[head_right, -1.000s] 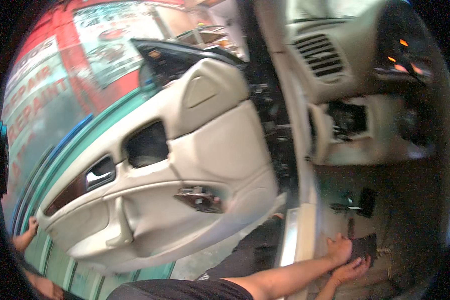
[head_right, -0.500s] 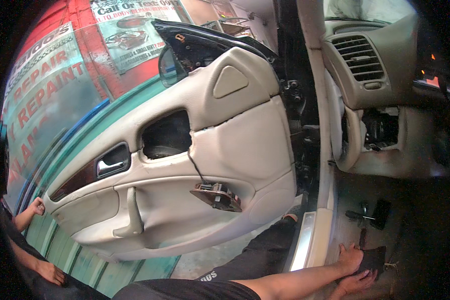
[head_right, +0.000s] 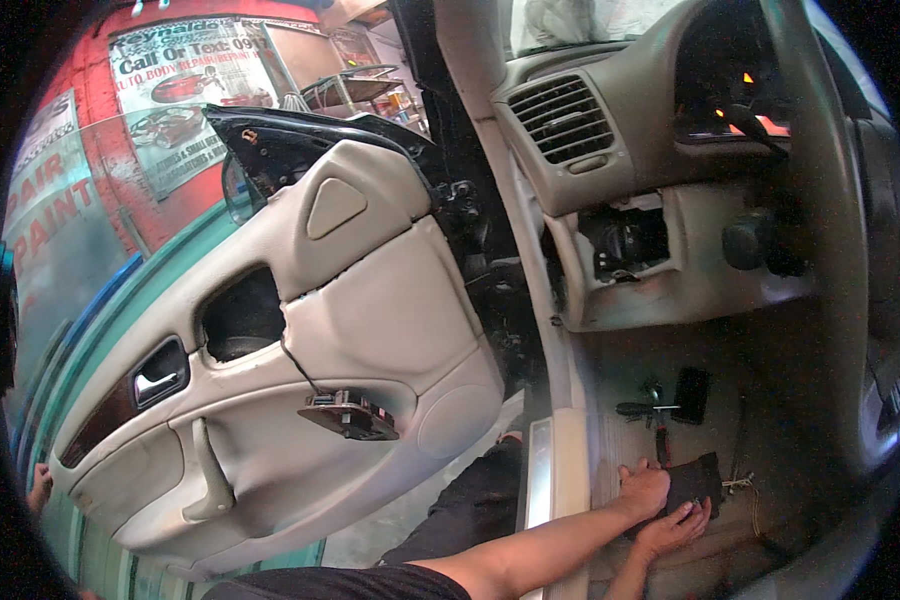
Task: The person works on a black electronic module inside a car, using a screwdriver to manipulate screws and wires. They then reattach the interior door panel with the help of another person.
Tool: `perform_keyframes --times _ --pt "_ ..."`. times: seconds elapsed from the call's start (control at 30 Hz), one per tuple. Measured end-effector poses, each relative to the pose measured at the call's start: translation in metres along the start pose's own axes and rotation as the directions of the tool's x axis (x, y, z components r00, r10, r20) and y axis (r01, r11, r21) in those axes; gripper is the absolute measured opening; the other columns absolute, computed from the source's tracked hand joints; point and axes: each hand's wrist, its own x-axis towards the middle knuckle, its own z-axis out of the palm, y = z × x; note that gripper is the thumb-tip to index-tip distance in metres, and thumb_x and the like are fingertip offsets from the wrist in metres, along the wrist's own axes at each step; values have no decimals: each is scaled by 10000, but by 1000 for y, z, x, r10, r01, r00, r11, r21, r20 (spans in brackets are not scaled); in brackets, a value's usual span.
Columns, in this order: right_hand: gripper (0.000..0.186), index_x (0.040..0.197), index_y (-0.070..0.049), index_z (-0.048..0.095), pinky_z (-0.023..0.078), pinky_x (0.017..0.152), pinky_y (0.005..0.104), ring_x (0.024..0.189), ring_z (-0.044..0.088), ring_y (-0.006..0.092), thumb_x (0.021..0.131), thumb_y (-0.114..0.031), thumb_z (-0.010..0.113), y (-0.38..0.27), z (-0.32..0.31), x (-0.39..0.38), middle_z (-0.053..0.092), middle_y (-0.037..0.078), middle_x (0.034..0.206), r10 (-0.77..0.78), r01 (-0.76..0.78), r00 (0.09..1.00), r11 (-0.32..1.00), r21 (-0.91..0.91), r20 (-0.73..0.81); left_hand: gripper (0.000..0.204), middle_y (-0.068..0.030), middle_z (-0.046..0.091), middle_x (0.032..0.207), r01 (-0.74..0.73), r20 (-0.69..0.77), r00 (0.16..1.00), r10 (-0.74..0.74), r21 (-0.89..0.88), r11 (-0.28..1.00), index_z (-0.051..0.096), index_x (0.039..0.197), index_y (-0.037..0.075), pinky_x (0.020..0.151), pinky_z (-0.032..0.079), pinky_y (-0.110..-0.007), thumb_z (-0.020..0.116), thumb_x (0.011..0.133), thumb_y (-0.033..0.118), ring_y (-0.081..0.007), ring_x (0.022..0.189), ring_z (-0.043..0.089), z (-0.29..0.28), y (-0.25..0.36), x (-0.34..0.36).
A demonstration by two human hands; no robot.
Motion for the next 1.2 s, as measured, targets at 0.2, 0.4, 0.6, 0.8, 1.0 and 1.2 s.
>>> perform_keyframes --times 0.2,0.4,0.6,0.8,1.0,1.2 --pt "438 1207 43 606 376 1063 476 1225 515 365 1030 -340 486 -2 0 5 588 183 1329 -17 17 999 1000 -4 -35 264 -145 614 1259 4 -31 1000 -3 30 1000 721 1101 42 1011 287 -743 609 880 131 -332 1282 479 7 3 0" --pt "326 1144 -11 654 394 1000 469 1093 563 334 993 -292 585 -22 -6 9 663 144 1142 39 -33 999 980 -196 24 266 -145 632 1237 -30 -51 998 31 16 999 703 1086 13 1010 313 -737 601 866 122 -345 1274 488 8 -5 -3" --pt "267 1128 -38 675 383 988 448 1080 580 290 956 -239 639 -27 -3 10 697 103 1085 77 -66 993 991 -116 92 303 -151 667 1176 -2 -28 1000 4 70 998 710 1069 24 968 352 -711 635 817 176 -333 1230 537 5 -10 7" --pt "240 1132 -54 672 319 1045 463 1065 589 276 951 -205 630 -3 -1 16 694 106 1049 177 -179 984 981 71 38 382 -137 667 1215 42 71 996 -48 94 995 700 1145 42 1038 329 -709 686 806 215 -320 1234 558 2 11 7" --pt "223 1109 -75 680 316 1060 462 1094 581 304 929 -203 648 -31 -17 19 689 103 1089 106 -99 992 990 -103 65 375 -125 650 1267 72 70 994 -80 119 990 706 1138 47 1073 322 -690 688 805 219 -321 1267 530 8 2 12" --pt "195 1076 -87 676 302 1052 500 1069 594 296 902 -175 661 -32 -13 16 694 89 1055 122 -120 992 991 -55 22 375 -140 656 1266 113 89 988 -122 101 988 710 1129 42 1084 289 -714 688 796 213 -343 1311 487 -5 9 8"
